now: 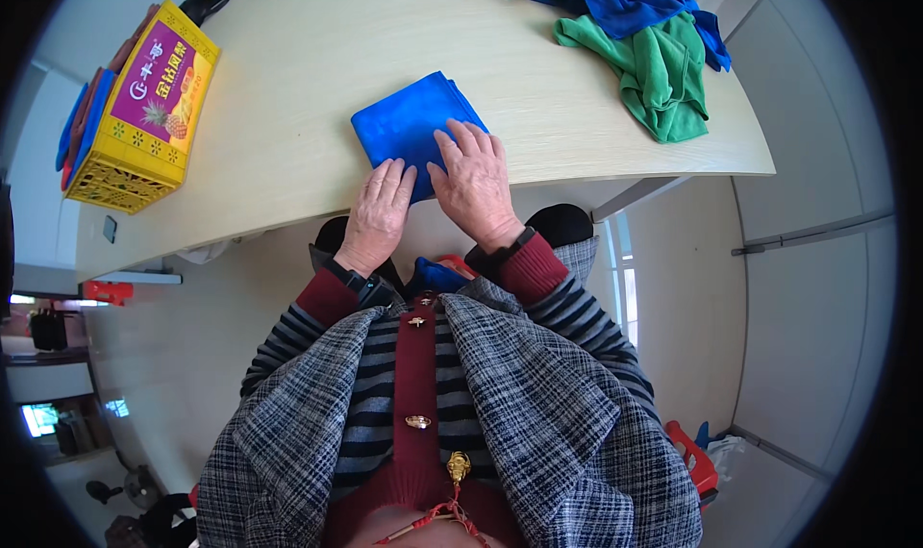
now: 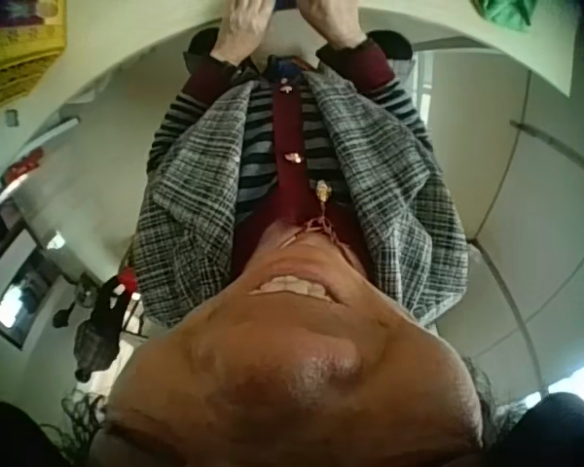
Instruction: Folding various colored cloths on a table.
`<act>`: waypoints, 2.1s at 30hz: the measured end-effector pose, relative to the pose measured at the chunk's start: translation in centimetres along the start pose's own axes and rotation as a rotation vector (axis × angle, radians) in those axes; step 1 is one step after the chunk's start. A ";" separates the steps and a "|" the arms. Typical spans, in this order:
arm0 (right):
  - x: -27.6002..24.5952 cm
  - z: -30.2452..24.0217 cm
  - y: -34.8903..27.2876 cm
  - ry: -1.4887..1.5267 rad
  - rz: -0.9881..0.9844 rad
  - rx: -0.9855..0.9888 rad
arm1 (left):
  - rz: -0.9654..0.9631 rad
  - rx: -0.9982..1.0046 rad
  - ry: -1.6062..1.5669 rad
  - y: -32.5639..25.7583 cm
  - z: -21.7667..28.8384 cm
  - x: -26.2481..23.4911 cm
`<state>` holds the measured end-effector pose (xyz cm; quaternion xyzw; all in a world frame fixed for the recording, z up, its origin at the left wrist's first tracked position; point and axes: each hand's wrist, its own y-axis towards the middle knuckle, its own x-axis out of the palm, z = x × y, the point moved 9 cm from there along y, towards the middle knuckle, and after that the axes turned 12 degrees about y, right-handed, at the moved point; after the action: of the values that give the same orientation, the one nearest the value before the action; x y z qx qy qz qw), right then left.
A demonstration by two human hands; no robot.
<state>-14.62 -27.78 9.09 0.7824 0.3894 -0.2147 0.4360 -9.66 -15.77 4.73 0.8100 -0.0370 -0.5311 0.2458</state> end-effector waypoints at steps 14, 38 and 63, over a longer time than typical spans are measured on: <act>5.8 0.3 5.8 0.208 -0.199 -0.005 | 0.113 0.011 -0.010 -0.4 -0.2 -2.3; 11.0 -0.9 4.7 -0.158 -0.267 -0.030 | -0.162 -0.324 -0.369 3.9 -10.8 6.2; 11.3 0.1 4.2 -0.288 -0.322 0.030 | -0.179 -0.466 -0.317 1.8 -12.3 6.6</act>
<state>-4.41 -24.41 3.54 0.6776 0.4401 -0.3967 0.4356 4.37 -15.03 3.81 0.6388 0.1197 -0.6647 0.3686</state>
